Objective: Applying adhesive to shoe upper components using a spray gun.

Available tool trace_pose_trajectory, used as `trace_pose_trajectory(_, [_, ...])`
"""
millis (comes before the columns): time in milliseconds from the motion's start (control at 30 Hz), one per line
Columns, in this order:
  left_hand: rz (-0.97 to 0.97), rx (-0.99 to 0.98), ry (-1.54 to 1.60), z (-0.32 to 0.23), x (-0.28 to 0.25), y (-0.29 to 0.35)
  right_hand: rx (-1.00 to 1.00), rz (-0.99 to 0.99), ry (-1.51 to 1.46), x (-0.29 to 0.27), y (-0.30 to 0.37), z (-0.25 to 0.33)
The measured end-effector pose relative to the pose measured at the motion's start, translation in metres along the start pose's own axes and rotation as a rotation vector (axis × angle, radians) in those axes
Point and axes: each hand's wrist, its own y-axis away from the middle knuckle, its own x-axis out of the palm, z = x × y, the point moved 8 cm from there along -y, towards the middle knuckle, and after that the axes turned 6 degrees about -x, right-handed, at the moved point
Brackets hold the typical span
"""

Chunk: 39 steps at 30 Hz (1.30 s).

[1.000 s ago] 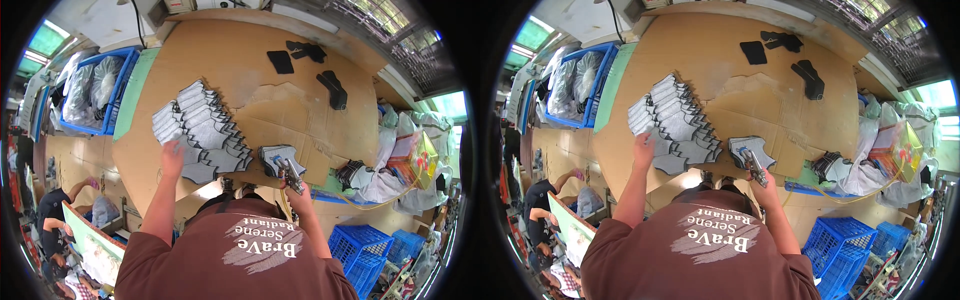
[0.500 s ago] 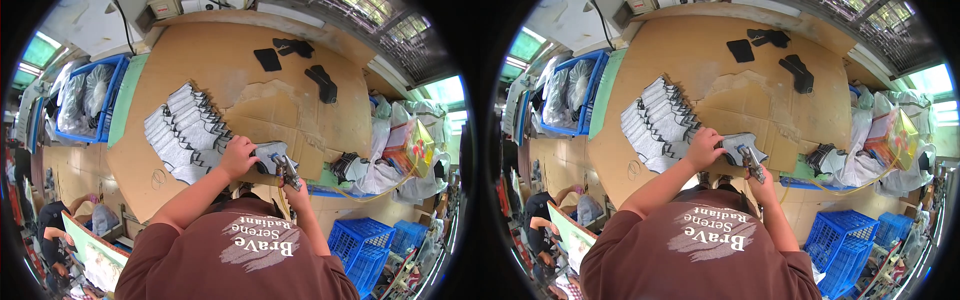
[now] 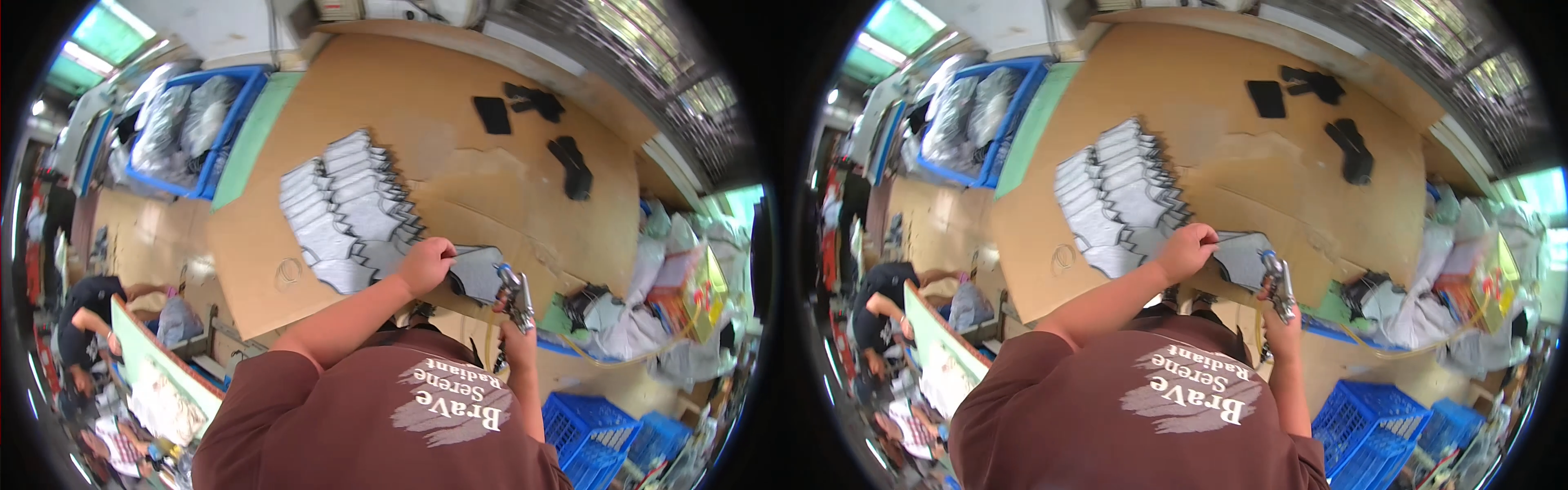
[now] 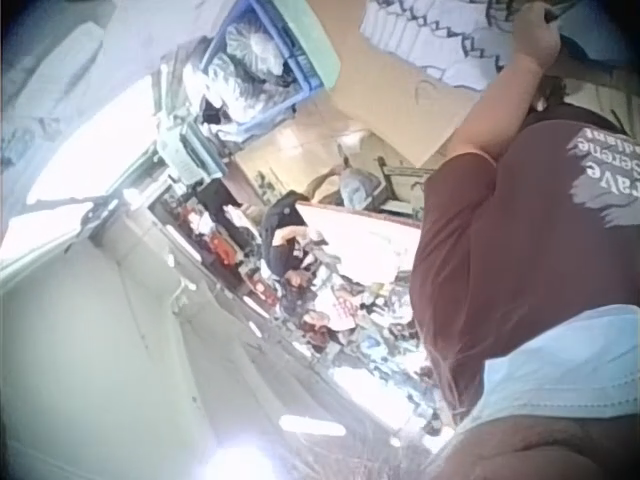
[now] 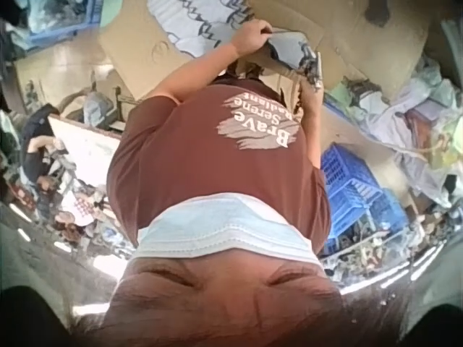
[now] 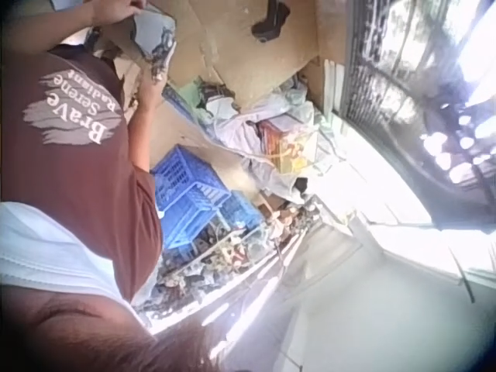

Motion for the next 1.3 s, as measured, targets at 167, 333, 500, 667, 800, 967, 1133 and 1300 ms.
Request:
trace_pose_trajectory(167, [0.009, -0.555, 0.350, 0.094, -0.067, 0.037, 0.019, 0.135, 0.049, 0.014, 0.001, 0.003])
trace_pose_trajectory(333, [-0.313, -0.766, 0.408, 0.182, -0.153, 0.117, 0.054, 0.248, 0.087, 0.028, -0.002, -0.001])
trace_pose_trajectory(500, [-0.525, -0.850, 0.360, 0.224, -0.181, 0.142, 0.061, 0.282, 0.108, 0.037, -0.005, 0.005])
trace_pose_trajectory(667, [-0.570, -0.746, -0.080, 0.210, -0.192, 0.131, 0.128, 0.254, 0.150, 0.033, -0.004, 0.000])
trace_pose_trajectory(800, [-0.531, -0.572, -0.145, 0.162, -0.167, 0.095, 0.052, 0.227, 0.125, 0.031, -0.007, -0.006])
trace_pose_trajectory(967, [-0.242, -0.086, -0.188, 0.066, -0.084, 0.043, 0.031, 0.227, 0.107, 0.033, -0.006, 0.003])
trace_pose_trajectory(1133, [-0.089, 0.112, -0.036, 0.002, -0.022, 0.011, 0.056, 0.242, 0.061, 0.038, -0.006, 0.006])
trace_pose_trajectory(1300, [0.007, 0.140, -0.064, -0.012, 0.001, -0.004, 0.035, 0.197, 0.027, 0.031, -0.007, 0.004])
